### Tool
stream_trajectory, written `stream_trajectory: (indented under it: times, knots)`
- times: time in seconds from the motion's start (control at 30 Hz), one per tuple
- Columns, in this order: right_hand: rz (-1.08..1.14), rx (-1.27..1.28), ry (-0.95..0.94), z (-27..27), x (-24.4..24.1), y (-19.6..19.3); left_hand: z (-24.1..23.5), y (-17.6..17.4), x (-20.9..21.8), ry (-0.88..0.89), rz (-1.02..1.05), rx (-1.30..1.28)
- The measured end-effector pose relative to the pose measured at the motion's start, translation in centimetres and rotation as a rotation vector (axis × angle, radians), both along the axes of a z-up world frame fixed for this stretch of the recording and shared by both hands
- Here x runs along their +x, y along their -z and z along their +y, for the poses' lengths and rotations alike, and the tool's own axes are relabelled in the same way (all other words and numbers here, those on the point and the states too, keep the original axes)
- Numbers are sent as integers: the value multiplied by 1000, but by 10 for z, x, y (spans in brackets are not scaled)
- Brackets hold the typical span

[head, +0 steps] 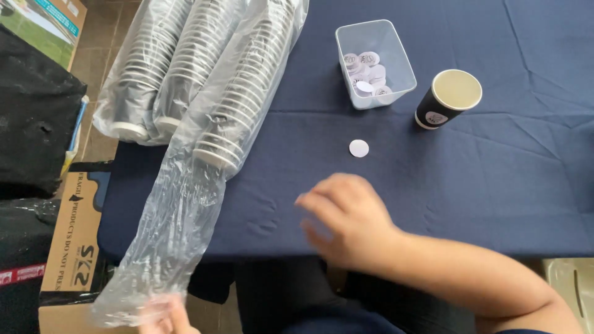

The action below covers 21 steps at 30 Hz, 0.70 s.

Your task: Labeling paper coffee cups by peeling and applying stickers to them one by one.

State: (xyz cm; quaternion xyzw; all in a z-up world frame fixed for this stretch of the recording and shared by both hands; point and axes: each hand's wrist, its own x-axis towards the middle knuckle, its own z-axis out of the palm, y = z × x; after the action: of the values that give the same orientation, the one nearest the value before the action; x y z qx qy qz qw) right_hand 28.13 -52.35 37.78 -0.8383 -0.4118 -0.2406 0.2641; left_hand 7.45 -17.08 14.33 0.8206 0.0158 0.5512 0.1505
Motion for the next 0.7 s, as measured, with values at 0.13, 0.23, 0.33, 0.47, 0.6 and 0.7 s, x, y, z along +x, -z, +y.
stream_trajectory:
  times: [0.13,0.23,0.33,0.47,0.6,0.7]
  knots:
    - [184,54,-359,49,-59,15,-18,-54,13,438,436,-141]
    - [235,133,-378,81,-80,27,25,115,-23,988,787,-1184]
    - [195,278,-413,109,-86,49,18,78,-49,825,922,-1231]
    - [211,243,-418,120,-89,48,-21,-122,71,581,1123,-1293]
    - [197,215,-470,129,-96,39,-44,-191,100,387,883,-460]
    - [154,248,-496,136,-100,36,-63,-240,121,358,998,-675]
